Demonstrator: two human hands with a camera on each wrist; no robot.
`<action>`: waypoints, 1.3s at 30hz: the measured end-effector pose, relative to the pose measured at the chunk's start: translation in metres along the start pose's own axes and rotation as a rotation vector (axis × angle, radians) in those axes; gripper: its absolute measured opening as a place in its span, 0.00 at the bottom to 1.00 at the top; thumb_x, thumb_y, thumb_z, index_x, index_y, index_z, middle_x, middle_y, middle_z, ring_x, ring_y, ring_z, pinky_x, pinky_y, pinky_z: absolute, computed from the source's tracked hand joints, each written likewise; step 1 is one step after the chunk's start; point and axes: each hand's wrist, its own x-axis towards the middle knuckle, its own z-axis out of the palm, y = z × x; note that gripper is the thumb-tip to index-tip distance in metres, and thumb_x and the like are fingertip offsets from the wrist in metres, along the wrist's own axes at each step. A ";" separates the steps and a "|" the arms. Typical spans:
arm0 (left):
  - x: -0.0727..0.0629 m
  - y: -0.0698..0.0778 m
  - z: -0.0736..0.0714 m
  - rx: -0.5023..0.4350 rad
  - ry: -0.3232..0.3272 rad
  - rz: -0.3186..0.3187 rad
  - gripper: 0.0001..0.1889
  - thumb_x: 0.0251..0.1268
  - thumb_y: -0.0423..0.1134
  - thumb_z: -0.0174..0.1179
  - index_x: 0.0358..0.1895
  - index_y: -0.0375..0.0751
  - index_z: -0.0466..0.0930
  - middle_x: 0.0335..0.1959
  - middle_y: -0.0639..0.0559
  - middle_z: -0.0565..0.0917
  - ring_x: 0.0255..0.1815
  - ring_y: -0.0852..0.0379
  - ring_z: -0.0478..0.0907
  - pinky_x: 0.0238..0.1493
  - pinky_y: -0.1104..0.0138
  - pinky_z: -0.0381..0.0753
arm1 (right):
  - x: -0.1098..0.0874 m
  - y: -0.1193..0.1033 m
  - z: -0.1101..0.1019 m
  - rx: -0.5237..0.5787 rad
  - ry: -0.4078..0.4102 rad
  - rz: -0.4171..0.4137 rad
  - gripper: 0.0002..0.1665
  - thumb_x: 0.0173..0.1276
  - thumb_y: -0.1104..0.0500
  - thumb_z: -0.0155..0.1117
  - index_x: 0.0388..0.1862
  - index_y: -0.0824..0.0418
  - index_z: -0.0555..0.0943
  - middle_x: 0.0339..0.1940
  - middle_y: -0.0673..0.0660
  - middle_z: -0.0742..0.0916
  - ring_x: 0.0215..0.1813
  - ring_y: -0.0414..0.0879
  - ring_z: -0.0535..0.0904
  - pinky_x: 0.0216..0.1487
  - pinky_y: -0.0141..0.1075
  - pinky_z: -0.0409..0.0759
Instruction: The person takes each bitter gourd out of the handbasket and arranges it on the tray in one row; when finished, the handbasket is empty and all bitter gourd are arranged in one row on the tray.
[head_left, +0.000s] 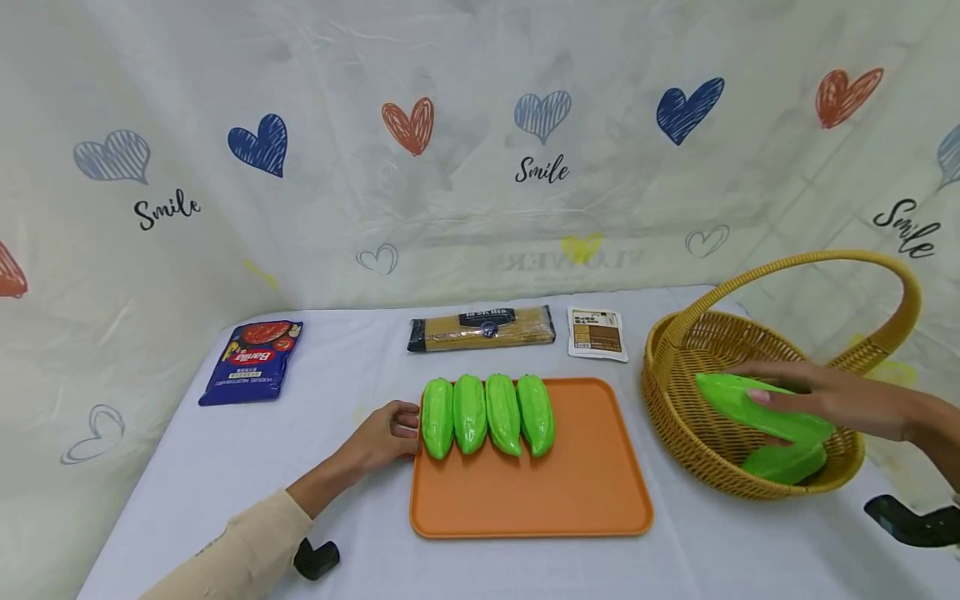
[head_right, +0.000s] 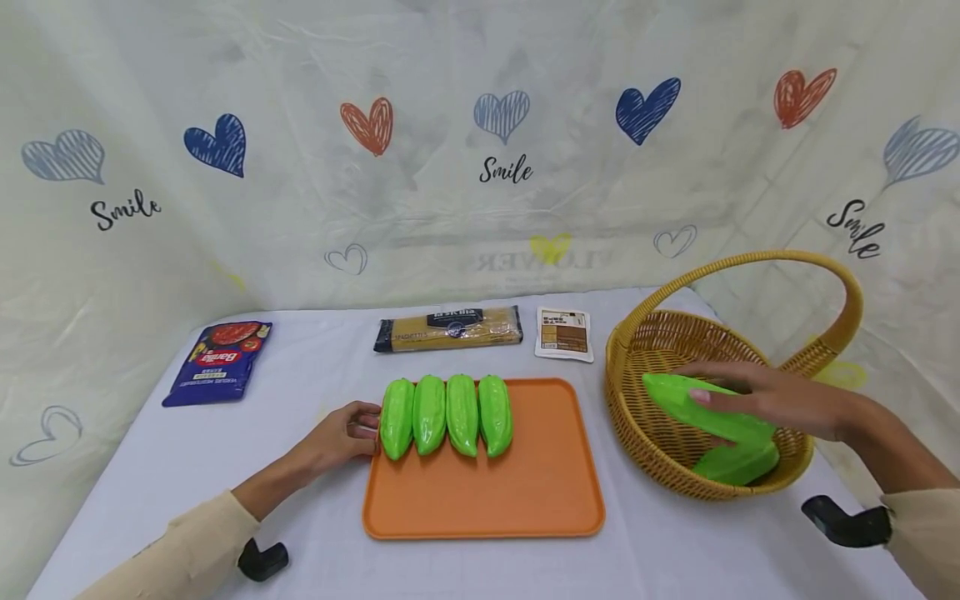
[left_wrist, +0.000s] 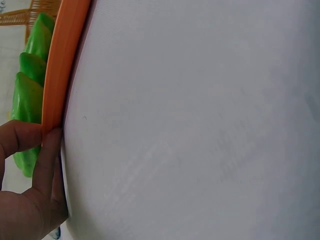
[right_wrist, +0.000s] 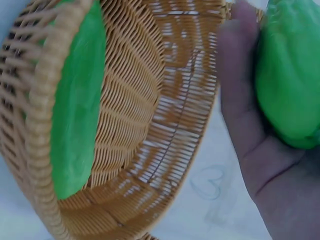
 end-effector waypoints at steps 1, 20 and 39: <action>0.000 0.000 0.000 0.001 -0.001 0.000 0.35 0.53 0.30 0.69 0.67 0.31 0.69 0.54 0.41 0.78 0.50 0.53 0.80 0.45 0.63 0.88 | -0.001 -0.001 0.001 0.001 0.000 -0.017 0.35 0.82 0.50 0.46 0.79 0.67 0.57 0.74 0.82 0.59 0.68 0.80 0.62 0.50 0.65 0.78; -0.002 -0.001 0.000 -0.020 -0.008 0.007 0.35 0.53 0.30 0.69 0.67 0.30 0.68 0.54 0.40 0.77 0.49 0.53 0.80 0.45 0.62 0.88 | 0.002 -0.034 0.018 0.073 -0.124 -0.186 0.40 0.73 0.56 0.59 0.81 0.47 0.57 0.79 0.66 0.61 0.61 0.22 0.64 0.52 0.40 0.78; 0.000 0.001 0.000 0.004 0.004 0.001 0.35 0.53 0.31 0.69 0.67 0.31 0.68 0.54 0.41 0.77 0.51 0.53 0.81 0.46 0.63 0.87 | 0.034 -0.069 0.048 0.199 0.012 -0.406 0.24 0.73 0.63 0.61 0.66 0.58 0.73 0.48 0.58 0.82 0.41 0.45 0.81 0.37 0.37 0.85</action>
